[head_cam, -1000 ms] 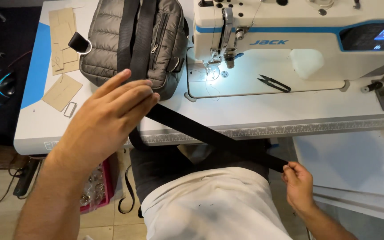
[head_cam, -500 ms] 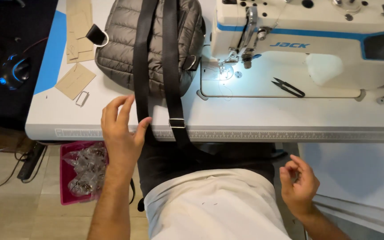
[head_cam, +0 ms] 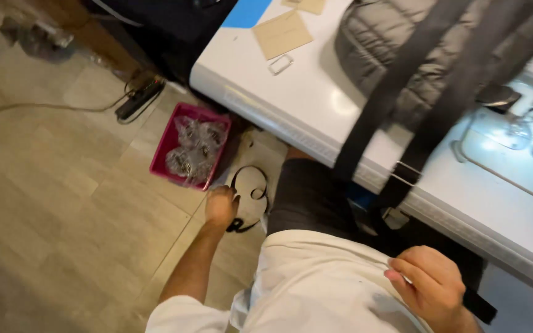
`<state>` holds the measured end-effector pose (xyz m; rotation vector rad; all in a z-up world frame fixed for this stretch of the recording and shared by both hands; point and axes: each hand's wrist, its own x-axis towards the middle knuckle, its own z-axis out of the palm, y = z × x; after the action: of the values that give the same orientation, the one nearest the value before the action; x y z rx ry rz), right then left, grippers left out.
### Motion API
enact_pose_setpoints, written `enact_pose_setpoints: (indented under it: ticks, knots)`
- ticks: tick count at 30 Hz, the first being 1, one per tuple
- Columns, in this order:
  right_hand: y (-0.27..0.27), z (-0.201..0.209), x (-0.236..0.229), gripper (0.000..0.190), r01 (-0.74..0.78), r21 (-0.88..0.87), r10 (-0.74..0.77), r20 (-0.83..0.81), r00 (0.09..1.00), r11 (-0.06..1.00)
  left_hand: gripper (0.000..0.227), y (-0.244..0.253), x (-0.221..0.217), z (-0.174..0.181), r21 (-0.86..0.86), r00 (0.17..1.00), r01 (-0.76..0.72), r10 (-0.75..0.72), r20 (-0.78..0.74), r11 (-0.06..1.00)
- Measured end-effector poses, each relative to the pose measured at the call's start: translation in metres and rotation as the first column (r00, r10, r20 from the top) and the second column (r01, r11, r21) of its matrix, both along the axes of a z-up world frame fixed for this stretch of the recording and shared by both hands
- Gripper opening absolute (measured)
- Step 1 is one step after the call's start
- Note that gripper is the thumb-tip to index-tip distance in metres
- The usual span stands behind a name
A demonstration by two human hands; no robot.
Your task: Assembling a bag strap by threading it through a buckle and then handling foam material components in a workshop.
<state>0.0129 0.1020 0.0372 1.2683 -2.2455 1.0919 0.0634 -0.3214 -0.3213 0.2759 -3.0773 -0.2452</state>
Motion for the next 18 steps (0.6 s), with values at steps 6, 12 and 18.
enact_pose_setpoints:
  ticks: [6,12,18]
  knots:
    - [-0.065,-0.006,-0.034,0.024,-0.130,0.104,0.126,0.044,0.991,0.986,0.028,-0.092,0.074,-0.086,0.114,0.804,-0.526,0.450,0.388,0.843]
    - [-0.155,0.007,-0.081,0.018,-0.194,0.222,0.190,0.041,0.981,0.955,0.033,-0.148,0.069,-0.142,0.148,0.690,-0.667,0.531,0.491,0.730]
    - [-0.244,0.002,-0.131,0.027,-0.079,0.484,0.097,-0.013,0.995,0.872,0.038,-0.197,0.013,-0.196,0.163,0.847,-0.532,0.517,0.127,0.831]
